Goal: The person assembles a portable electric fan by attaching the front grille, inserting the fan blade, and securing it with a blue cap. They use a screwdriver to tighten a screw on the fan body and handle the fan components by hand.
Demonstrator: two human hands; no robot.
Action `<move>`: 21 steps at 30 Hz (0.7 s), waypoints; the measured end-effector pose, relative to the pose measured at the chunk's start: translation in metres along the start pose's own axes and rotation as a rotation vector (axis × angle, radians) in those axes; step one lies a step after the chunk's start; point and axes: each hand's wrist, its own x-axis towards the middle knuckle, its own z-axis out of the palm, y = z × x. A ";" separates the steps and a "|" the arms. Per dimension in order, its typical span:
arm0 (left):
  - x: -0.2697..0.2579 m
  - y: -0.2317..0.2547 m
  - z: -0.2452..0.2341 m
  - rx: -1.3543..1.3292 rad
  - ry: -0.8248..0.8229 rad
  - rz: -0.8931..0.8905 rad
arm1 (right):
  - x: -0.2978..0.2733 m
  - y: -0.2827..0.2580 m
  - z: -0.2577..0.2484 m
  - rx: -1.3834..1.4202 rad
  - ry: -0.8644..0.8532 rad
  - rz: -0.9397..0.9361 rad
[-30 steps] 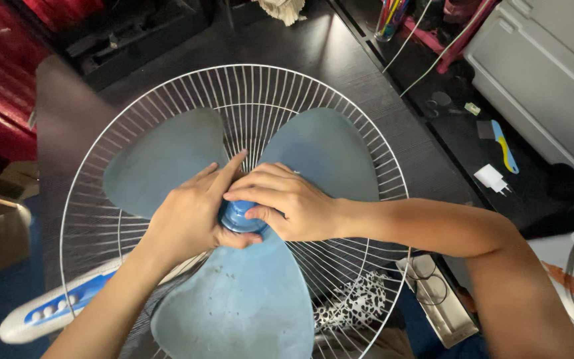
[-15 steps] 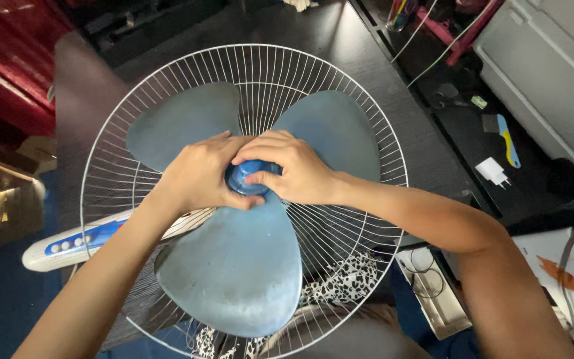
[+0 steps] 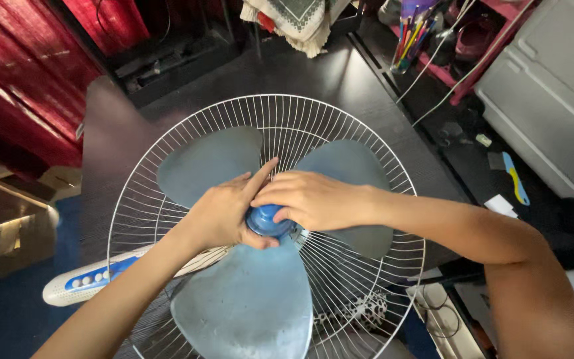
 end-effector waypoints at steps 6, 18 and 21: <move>-0.007 -0.004 0.000 -0.060 0.073 0.065 | 0.010 0.002 0.001 0.096 0.064 -0.047; -0.004 -0.012 0.005 -0.021 0.074 0.086 | 0.001 -0.003 0.015 -0.038 0.239 -0.060; -0.003 -0.015 0.006 -0.006 0.063 0.083 | 0.000 -0.002 0.018 -0.068 0.251 -0.060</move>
